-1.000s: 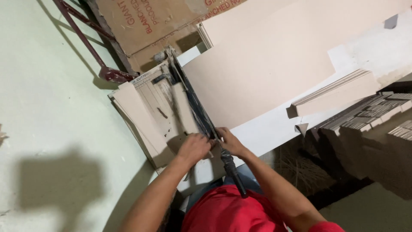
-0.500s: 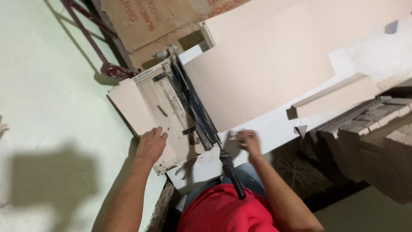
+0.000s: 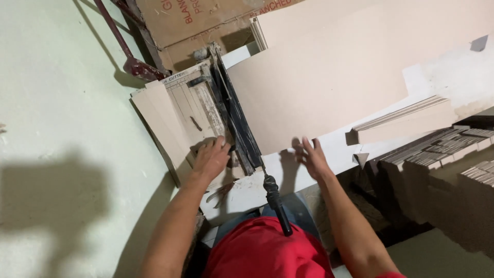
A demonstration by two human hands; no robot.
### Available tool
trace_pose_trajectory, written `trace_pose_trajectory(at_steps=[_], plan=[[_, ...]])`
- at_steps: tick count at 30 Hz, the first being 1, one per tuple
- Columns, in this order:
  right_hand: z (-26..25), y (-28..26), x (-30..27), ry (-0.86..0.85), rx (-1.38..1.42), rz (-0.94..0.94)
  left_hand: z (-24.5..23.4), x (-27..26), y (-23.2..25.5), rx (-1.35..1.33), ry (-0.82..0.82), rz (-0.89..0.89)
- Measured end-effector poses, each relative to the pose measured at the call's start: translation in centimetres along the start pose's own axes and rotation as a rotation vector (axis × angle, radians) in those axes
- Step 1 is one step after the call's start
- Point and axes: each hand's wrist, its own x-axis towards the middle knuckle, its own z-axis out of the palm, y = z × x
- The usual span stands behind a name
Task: The person uses a manual paper cutter to trim large sheets of beige paper. They align the paper against the guide, pull down the cutting arm to slice the sheet, and then remove the cut pieces.
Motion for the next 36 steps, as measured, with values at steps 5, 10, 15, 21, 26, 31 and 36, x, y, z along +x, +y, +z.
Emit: trace_pose_trajectory(at_steps=[5,10,15,21,26,31,36], plan=[[-3.2,3.4,4.3,0.103,0.196,-0.151,-0.4,0.4,0.5,-0.030,-0.020,0.013],[-3.8,6.0,1.2,0.056,0.078,-0.046,-0.4,1.3,0.9,-0.121,-0.019,-0.078],[2.4,1.2,-1.3,-0.035,-0.060,-0.056,-2.1,3.1,2.6,-0.111,0.036,-0.210],[3.1,1.0,1.0,-0.009,-0.181,-0.097,-3.5,6.6,4.6,-0.276,-0.068,-0.378],[2.9,1.1,2.3,-0.121,-0.994,0.020,-0.7,9.4,4.7,-0.189,-0.109,-0.505],[9.7,-2.1,-14.5,-0.245,-1.447,-0.227,1.5,10.4,4.1,-0.074,-0.157,-0.523],[7.4,7.8,-9.4,-0.169,-1.470,-0.256,1.5,10.6,4.3,-0.126,-0.141,-0.513]])
